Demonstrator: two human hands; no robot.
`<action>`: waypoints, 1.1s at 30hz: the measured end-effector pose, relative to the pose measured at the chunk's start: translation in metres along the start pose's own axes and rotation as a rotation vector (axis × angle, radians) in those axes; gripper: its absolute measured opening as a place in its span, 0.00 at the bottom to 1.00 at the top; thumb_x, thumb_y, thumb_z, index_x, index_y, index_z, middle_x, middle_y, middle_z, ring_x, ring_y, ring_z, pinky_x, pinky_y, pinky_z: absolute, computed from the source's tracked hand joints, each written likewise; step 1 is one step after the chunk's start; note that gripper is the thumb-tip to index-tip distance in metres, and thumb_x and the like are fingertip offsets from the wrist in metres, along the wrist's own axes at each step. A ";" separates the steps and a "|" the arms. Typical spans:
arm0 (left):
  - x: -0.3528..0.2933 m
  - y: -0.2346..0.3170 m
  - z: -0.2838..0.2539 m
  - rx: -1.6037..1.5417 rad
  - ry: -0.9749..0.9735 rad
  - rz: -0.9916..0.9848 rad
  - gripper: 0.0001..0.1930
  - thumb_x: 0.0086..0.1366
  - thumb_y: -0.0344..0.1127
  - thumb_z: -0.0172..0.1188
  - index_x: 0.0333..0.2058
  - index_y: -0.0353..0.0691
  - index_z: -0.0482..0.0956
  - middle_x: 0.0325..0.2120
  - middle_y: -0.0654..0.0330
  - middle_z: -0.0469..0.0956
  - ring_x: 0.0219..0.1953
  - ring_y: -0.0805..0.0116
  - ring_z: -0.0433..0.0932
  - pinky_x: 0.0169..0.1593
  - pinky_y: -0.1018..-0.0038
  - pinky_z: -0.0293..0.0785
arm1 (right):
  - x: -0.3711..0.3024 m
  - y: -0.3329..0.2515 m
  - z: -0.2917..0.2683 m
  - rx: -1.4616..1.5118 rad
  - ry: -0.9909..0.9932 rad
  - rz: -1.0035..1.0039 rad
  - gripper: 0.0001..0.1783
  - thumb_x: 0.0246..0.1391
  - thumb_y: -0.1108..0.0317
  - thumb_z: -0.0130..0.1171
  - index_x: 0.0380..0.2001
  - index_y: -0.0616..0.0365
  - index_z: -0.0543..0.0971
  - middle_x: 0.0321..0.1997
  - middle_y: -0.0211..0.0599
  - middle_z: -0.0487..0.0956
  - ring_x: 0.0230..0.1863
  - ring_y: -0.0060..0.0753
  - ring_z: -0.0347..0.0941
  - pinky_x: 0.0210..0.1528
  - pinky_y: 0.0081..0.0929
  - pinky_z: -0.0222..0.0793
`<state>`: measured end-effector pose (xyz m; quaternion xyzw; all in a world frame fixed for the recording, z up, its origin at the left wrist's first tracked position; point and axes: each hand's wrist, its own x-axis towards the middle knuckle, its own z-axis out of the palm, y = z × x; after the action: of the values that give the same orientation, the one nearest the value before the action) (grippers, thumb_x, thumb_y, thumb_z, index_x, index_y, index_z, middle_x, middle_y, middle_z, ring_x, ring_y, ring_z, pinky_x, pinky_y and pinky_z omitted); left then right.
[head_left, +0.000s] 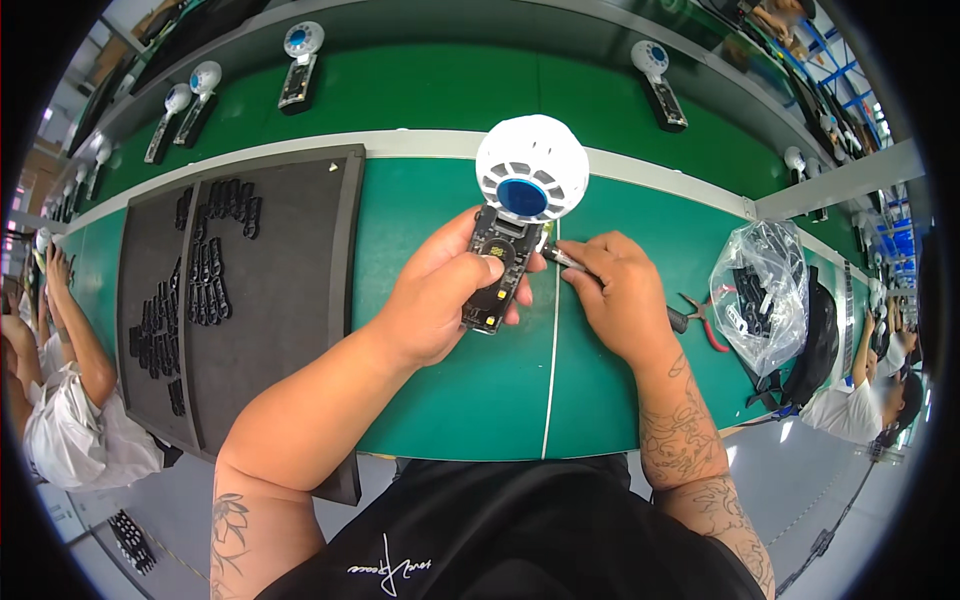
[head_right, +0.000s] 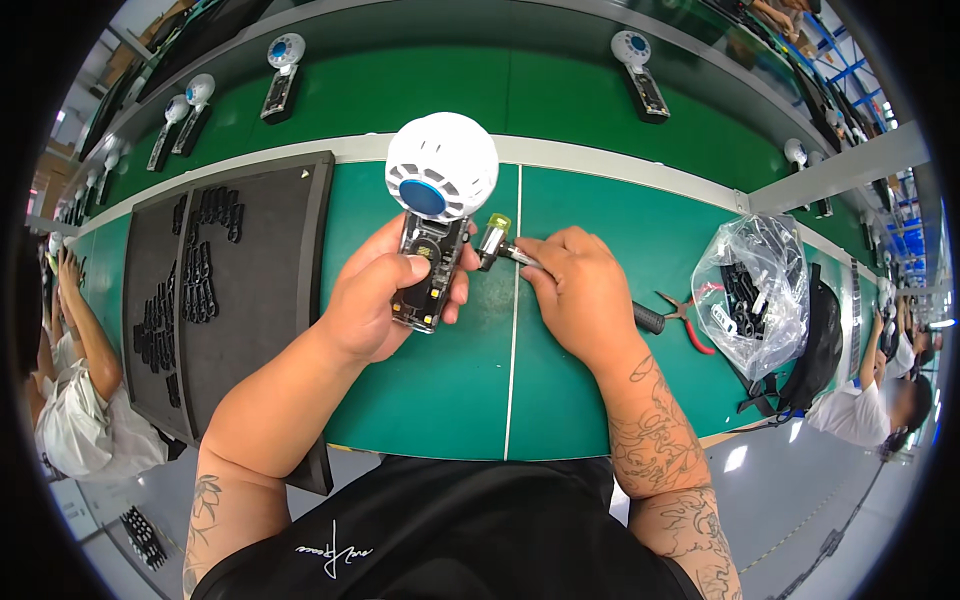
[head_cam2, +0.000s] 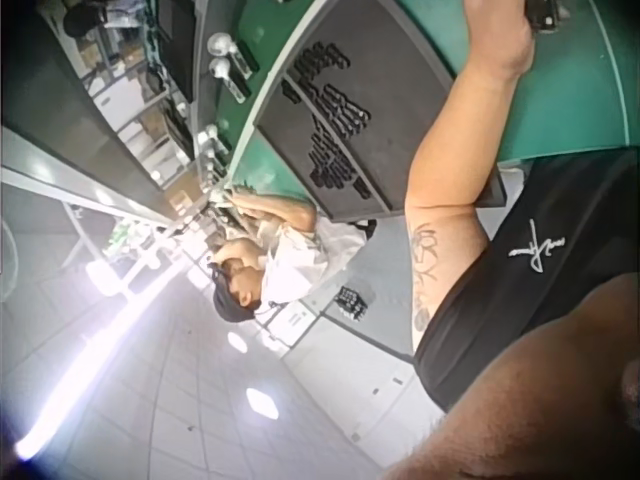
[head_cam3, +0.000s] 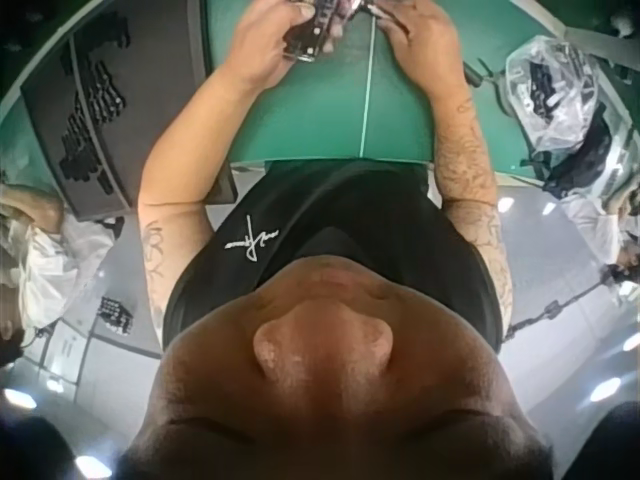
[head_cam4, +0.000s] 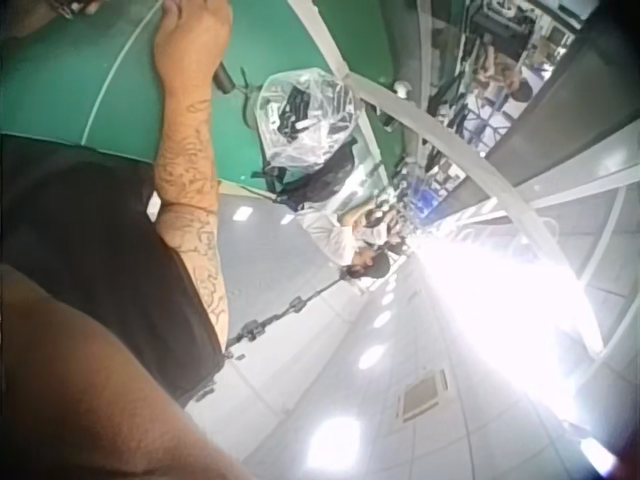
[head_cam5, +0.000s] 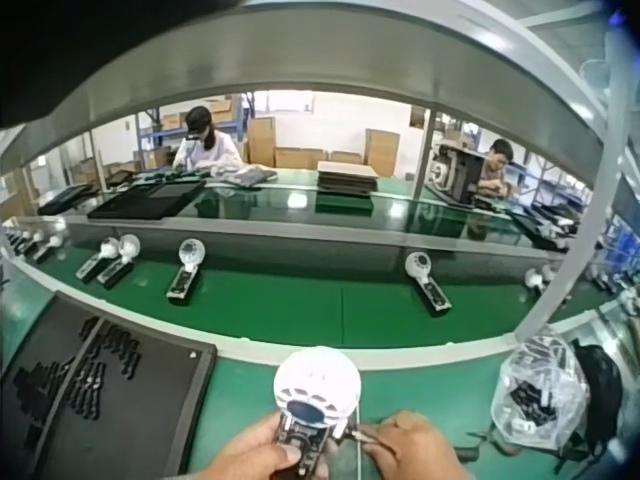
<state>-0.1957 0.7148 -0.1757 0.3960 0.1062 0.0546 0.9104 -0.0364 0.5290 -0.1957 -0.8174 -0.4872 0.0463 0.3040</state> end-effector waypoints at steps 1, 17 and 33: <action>0.000 -0.002 0.002 0.019 -0.012 0.015 0.29 0.64 0.24 0.49 0.66 0.33 0.66 0.49 0.49 0.79 0.41 0.64 0.80 0.40 0.71 0.80 | 0.000 0.000 0.000 0.013 -0.008 0.021 0.16 0.54 0.76 0.68 0.48 0.56 0.89 0.38 0.34 0.80 0.36 0.35 0.75 0.40 0.30 0.73; -0.003 0.004 0.019 0.619 -0.069 0.254 0.21 0.72 0.37 0.65 0.57 0.37 0.69 0.43 0.56 0.80 0.32 0.72 0.80 0.36 0.75 0.79 | -0.001 -0.002 -0.005 -0.028 -0.139 0.071 0.05 0.52 0.73 0.65 0.32 0.62 0.82 0.36 0.43 0.80 0.33 0.46 0.73 0.36 0.37 0.70; -0.168 0.272 -0.237 1.008 1.099 0.170 0.18 0.59 0.38 0.70 0.46 0.38 0.80 0.35 0.56 0.83 0.35 0.67 0.81 0.41 0.70 0.76 | 0.004 -0.013 0.006 -0.009 0.011 -0.052 0.16 0.55 0.75 0.67 0.48 0.59 0.87 0.38 0.40 0.81 0.35 0.37 0.75 0.41 0.31 0.73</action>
<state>-0.4192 1.0368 -0.1086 0.6876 0.5268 0.2593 0.4270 -0.0464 0.5394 -0.1926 -0.8059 -0.5070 0.0318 0.3040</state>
